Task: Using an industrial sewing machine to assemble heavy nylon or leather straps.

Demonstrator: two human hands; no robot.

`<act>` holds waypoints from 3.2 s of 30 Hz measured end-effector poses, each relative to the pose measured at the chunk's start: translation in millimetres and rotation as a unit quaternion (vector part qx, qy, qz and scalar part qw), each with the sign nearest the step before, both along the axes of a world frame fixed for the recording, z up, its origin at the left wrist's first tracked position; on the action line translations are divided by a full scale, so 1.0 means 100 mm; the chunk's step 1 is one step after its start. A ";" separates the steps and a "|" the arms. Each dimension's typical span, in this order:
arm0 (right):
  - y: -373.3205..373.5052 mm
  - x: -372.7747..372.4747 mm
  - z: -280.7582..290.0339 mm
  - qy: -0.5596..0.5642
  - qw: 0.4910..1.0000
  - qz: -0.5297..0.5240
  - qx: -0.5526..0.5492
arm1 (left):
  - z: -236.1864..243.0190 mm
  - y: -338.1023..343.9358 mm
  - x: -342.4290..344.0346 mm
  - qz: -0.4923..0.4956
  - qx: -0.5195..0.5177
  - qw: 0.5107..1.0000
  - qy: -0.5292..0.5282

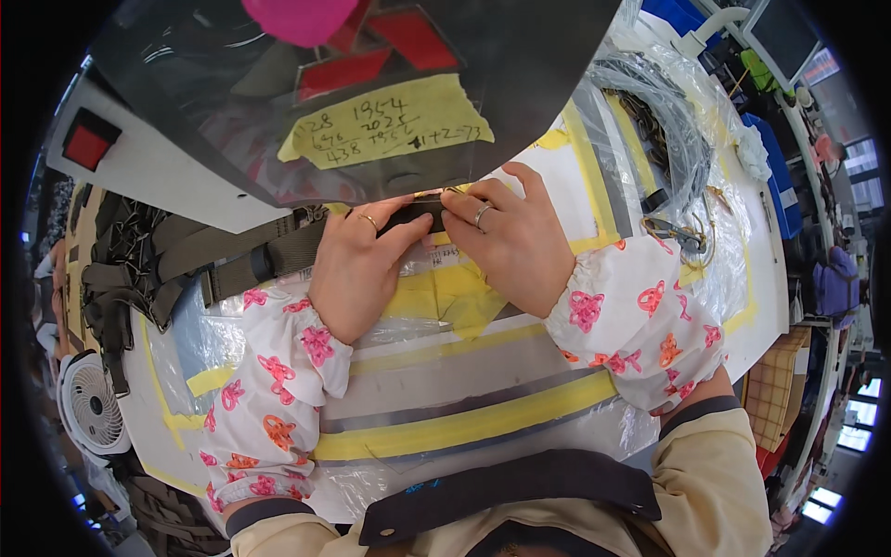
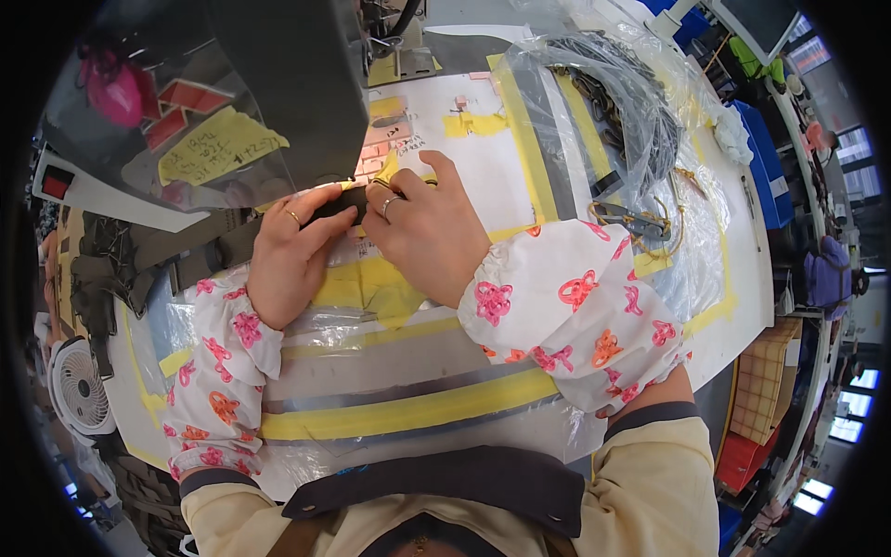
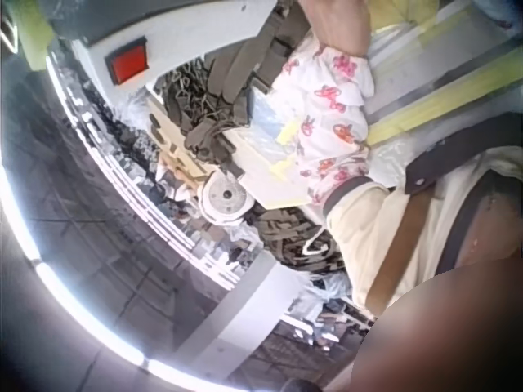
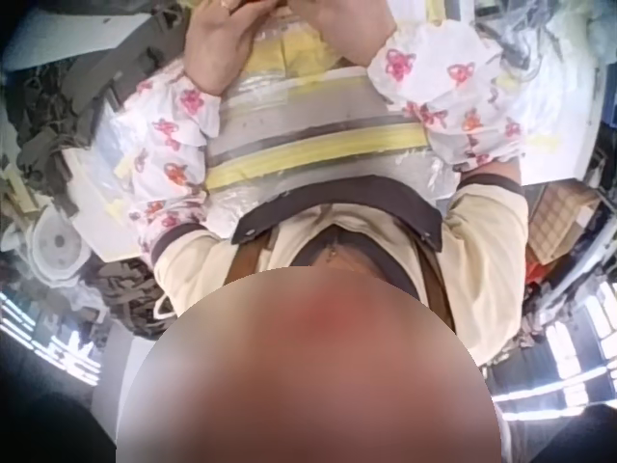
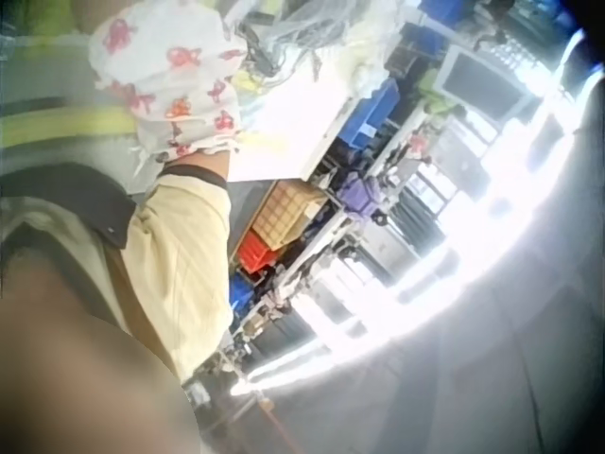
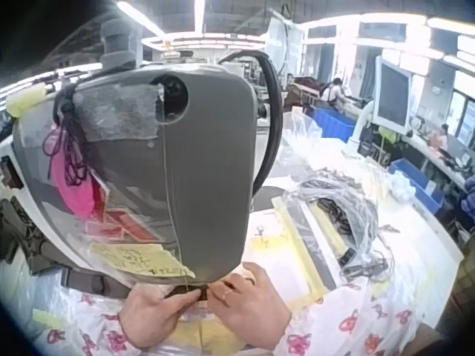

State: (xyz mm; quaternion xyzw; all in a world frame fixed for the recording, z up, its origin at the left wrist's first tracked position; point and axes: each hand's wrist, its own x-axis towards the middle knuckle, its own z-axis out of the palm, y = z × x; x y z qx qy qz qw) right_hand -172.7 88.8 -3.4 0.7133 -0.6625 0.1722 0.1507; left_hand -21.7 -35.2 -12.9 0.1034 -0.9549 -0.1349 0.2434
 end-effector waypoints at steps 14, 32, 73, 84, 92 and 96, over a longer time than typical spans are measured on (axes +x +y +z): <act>-0.01 -0.04 0.04 0.025 0.998 -0.010 0.053 | -0.01 -0.22 0.04 -0.061 -0.040 0.995 -0.066; -0.17 -0.15 0.05 0.090 0.991 -0.037 0.091 | -0.06 -0.44 0.01 -0.001 0.099 0.987 -0.127; 0.02 -0.06 0.02 -0.006 0.996 0.002 0.084 | 0.04 -0.27 0.01 -0.131 -0.067 0.988 -0.038; -0.21 -0.23 0.04 0.026 0.994 -0.013 0.109 | -0.22 -0.54 -0.08 -0.058 -0.045 0.997 0.005; -0.23 -0.24 0.04 -0.044 0.995 0.010 0.087 | -0.03 -0.47 -0.03 -0.003 -0.047 0.996 -0.076; -0.24 -0.25 0.02 -0.068 0.989 0.001 0.134 | 0.17 -0.46 0.19 0.016 -0.001 0.992 -0.126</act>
